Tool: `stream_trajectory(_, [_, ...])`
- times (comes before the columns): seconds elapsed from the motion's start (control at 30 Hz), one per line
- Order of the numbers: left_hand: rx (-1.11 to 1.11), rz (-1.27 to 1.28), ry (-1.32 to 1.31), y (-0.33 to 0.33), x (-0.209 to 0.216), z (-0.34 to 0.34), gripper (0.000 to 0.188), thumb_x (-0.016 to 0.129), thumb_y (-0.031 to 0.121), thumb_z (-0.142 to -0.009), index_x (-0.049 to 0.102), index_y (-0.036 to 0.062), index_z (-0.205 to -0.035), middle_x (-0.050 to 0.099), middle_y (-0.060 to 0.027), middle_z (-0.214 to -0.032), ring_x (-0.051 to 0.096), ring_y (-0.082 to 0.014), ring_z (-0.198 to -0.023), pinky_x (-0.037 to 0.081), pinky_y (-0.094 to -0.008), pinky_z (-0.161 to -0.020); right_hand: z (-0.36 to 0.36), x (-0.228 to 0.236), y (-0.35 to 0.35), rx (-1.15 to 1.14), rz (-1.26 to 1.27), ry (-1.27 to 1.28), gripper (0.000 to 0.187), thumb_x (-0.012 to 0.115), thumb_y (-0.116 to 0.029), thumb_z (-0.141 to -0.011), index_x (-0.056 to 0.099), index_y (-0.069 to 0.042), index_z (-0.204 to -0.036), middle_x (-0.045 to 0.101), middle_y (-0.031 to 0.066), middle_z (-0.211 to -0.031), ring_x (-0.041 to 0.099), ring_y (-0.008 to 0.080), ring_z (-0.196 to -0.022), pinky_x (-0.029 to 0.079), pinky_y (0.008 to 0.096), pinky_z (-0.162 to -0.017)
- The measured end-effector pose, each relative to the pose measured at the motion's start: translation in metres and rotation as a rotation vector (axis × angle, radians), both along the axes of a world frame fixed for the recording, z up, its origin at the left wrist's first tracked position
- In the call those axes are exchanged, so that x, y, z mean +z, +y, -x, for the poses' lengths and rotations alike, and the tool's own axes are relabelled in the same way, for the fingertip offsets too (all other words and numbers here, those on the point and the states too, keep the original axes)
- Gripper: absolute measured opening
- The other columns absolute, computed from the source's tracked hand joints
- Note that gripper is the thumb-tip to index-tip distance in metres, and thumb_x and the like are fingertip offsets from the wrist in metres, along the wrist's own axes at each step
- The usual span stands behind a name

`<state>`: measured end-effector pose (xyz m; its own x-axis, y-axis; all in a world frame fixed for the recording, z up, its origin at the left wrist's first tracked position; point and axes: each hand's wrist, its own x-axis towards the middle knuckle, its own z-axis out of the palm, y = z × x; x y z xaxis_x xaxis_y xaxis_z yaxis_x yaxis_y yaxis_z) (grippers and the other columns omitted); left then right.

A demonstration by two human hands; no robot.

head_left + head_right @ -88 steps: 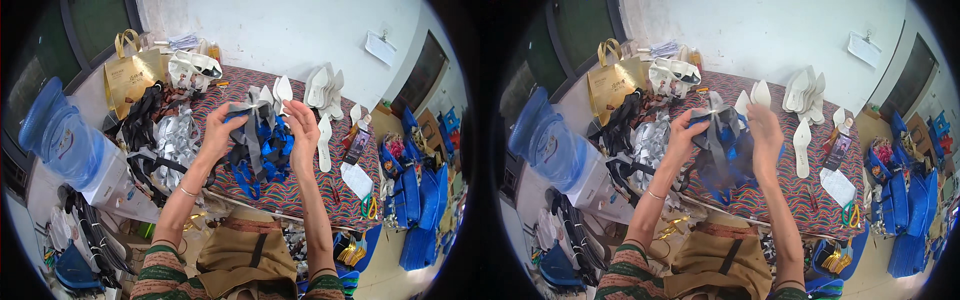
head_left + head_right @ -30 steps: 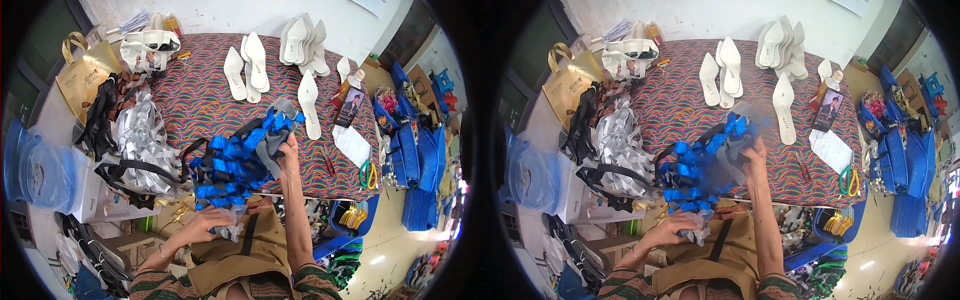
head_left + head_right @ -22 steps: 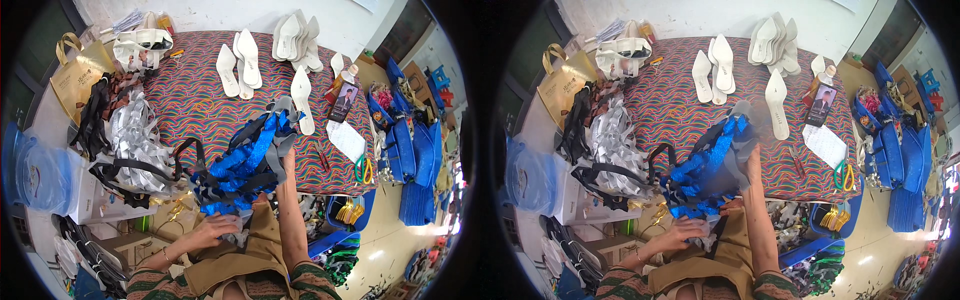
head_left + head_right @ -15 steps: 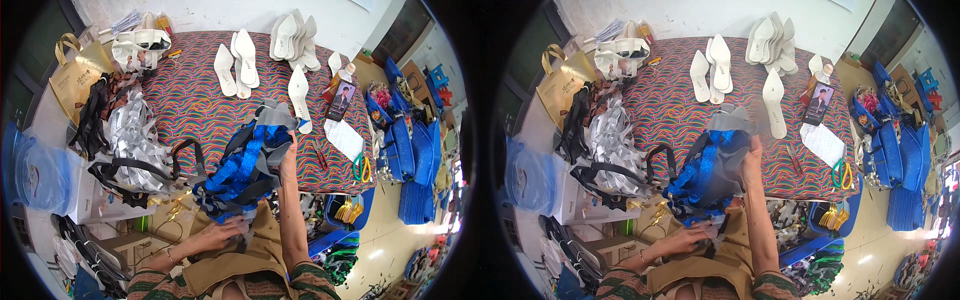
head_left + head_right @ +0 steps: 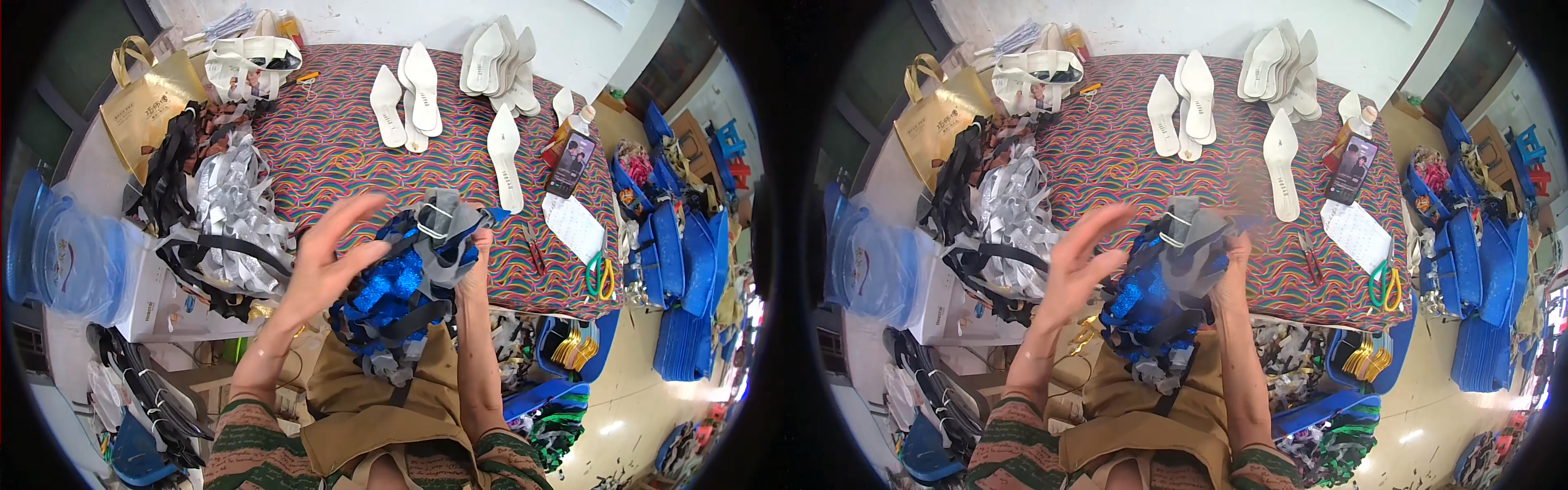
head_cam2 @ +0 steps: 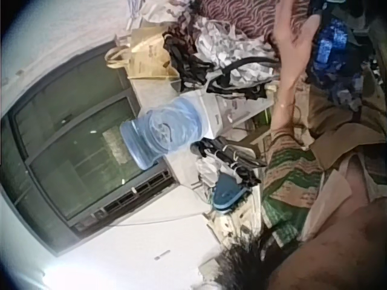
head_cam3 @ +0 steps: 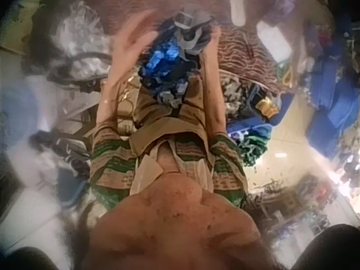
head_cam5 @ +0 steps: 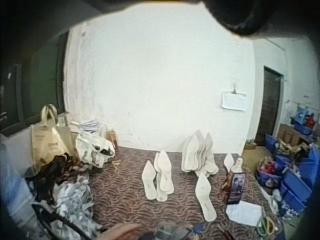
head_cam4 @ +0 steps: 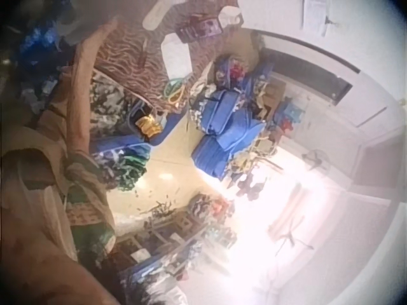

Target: The person sits on the floor at a cluttered work table and assembles white slipper soles by hand. They pick up blue and black fabric straps, cut them to size using scissors, and wrap them around the edges of the slipper soles. The process involves handling multiple straps and soles sequentially, with a mobile phone playing a video visible on the table.

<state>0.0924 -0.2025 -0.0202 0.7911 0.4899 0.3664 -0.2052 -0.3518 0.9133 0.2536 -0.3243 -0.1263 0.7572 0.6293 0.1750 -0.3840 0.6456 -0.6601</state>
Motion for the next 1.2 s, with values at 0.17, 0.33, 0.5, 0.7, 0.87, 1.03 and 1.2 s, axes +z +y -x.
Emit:
stream_trajectory(0.17, [-0.195,-0.070,0.108,-0.007,-0.012,-0.032,0.046,0.075,0.015,-0.079,0.061,0.0000,-0.120,0.055,-0.0136,-0.128,0.051,-0.0242,-0.122,0.040,-0.0349,-0.101,0.013,0.016,0.002,-0.112,0.029,-0.248,0.028,0.063,-0.020,-0.092,0.059,-0.004,-0.115,0.068,0.0049,-0.102,0.065,0.0139,-0.089,0.053,0.0270,-0.076])
stream_trajectory(0.33, [-0.097,0.022,0.025,-0.009,-0.015,-0.023,0.040,0.074,0.009,-0.078,0.064,-0.0019,-0.115,0.057,-0.0110,-0.124,0.053,-0.0192,-0.117,0.040,-0.0321,-0.099,0.033,0.042,0.003,-0.250,0.217,-0.221,0.038,0.057,0.011,-0.081,0.055,-0.003,-0.116,0.063,0.0058,-0.108,0.062,0.0127,-0.096,0.050,0.0265,-0.082])
stream_trajectory(0.5, [-0.094,0.510,-0.167,0.012,0.006,-0.003,0.031,0.065,0.005,-0.086,0.063,-0.0003,-0.116,0.067,-0.0058,-0.108,0.062,-0.0131,-0.096,0.047,-0.0288,-0.090,0.033,0.082,-0.025,-0.167,0.216,-0.501,0.043,0.058,0.016,-0.071,0.056,-0.003,-0.110,0.061,0.0075,-0.107,0.059,0.0145,-0.095,0.047,0.0255,-0.082])
stream_trajectory(0.7, [-0.132,0.410,-0.370,0.022,0.082,0.003,0.029,0.059,0.012,-0.090,0.061,-0.0006,-0.116,0.066,-0.0133,-0.112,0.063,-0.0190,-0.102,0.049,-0.0333,-0.094,0.028,0.111,-0.062,-0.497,0.577,-0.967,0.034,0.063,0.008,-0.068,0.061,0.000,-0.101,0.063,0.0107,-0.095,0.064,0.0197,-0.083,0.048,0.0283,-0.070])
stream_trajectory(0.87, [-0.124,0.341,-0.451,0.020,0.121,0.007,0.026,0.057,0.011,-0.092,0.061,-0.0005,-0.116,0.066,-0.0137,-0.112,0.063,-0.0181,-0.101,0.049,-0.0322,-0.093,0.024,0.119,-0.065,-0.854,0.689,-1.218,0.036,0.062,0.010,-0.072,0.060,-0.001,-0.106,0.064,0.0132,-0.097,0.064,0.0265,-0.087,0.050,0.0348,-0.075])
stream_trajectory(1.03, [-0.088,0.285,-0.477,0.029,0.115,0.004,0.023,0.058,0.011,-0.094,0.062,0.0000,-0.114,0.068,-0.0122,-0.109,0.063,-0.0169,-0.099,0.049,-0.0307,-0.091,0.012,0.102,-0.055,-0.268,0.286,-0.383,0.025,0.056,0.005,-0.081,0.060,0.004,-0.106,0.064,0.0127,-0.088,0.063,0.0230,-0.083,0.050,0.0353,-0.077])
stream_trajectory(1.2, [0.069,0.473,-0.518,0.050,0.107,0.001,0.021,0.058,0.012,-0.095,0.061,0.0039,-0.114,0.068,-0.0068,-0.101,0.064,-0.0128,-0.092,0.051,-0.0302,-0.085,-0.003,0.126,-0.068,0.143,0.013,-0.194,0.019,0.058,0.001,-0.084,0.062,0.006,-0.102,0.064,0.0098,-0.079,0.062,0.0180,-0.071,0.051,0.0302,-0.065])
